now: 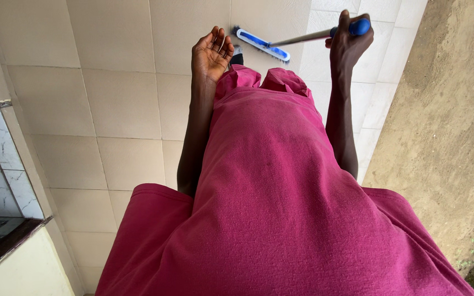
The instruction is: The person sweeps a tiled floor using a long-handled brush, moving it in repeated strokes across the surface.
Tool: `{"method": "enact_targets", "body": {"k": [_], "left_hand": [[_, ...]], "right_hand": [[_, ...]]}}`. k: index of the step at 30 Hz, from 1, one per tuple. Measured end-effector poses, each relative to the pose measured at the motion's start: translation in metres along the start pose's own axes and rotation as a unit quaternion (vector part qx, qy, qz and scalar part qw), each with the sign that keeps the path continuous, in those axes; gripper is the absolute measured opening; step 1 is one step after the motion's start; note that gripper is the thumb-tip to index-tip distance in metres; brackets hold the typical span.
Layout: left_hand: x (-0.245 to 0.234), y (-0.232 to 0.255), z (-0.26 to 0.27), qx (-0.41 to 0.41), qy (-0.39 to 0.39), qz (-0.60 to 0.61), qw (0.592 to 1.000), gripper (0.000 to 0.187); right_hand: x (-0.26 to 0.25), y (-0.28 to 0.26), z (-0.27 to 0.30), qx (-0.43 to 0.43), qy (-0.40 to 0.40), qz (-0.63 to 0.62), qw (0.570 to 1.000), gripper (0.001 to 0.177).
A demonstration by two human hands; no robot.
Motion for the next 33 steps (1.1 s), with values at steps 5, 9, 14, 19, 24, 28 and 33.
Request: {"method": "enact_targets", "body": {"k": [5,9,14,19,24,28,33], "left_hand": [[-0.011,0.003,0.015,0.018,0.0,0.006,1.0,0.029],[-0.027,0.002,0.039,0.039,-0.006,0.022,0.999,0.029],[-0.046,-0.006,0.061,0.051,0.02,0.039,0.998,0.028],[-0.068,-0.01,0.074,0.065,0.037,0.066,0.995,0.027],[-0.071,-0.013,0.076,0.065,0.025,0.084,0.994,0.027],[-0.061,-0.017,0.074,0.06,0.008,0.075,0.995,0.026],[-0.063,-0.014,0.086,0.064,0.017,0.066,0.996,0.026]], "right_hand": [[0.037,-0.007,-0.017,-0.085,-0.035,-0.028,0.995,0.024],[0.07,0.023,-0.02,-0.118,-0.084,-0.069,0.987,0.024],[0.09,0.058,0.005,-0.125,-0.081,-0.081,0.986,0.013],[0.056,0.031,0.065,-0.099,-0.151,0.031,0.983,0.01],[0.023,-0.01,0.101,0.073,-0.152,0.036,0.985,0.01],[0.02,-0.012,0.069,0.082,-0.088,-0.055,0.991,0.012],[0.048,-0.01,0.039,-0.031,-0.086,-0.084,0.992,0.019]]}}
Point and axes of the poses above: each hand's wrist, its own z-axis away from the middle knuckle, its own x-axis out of the palm, y = z × x, the point moved 3 cm from there along -z, towards the middle knuckle, and after that the axes turned 1 degree about -z, right-handed, at the moved point
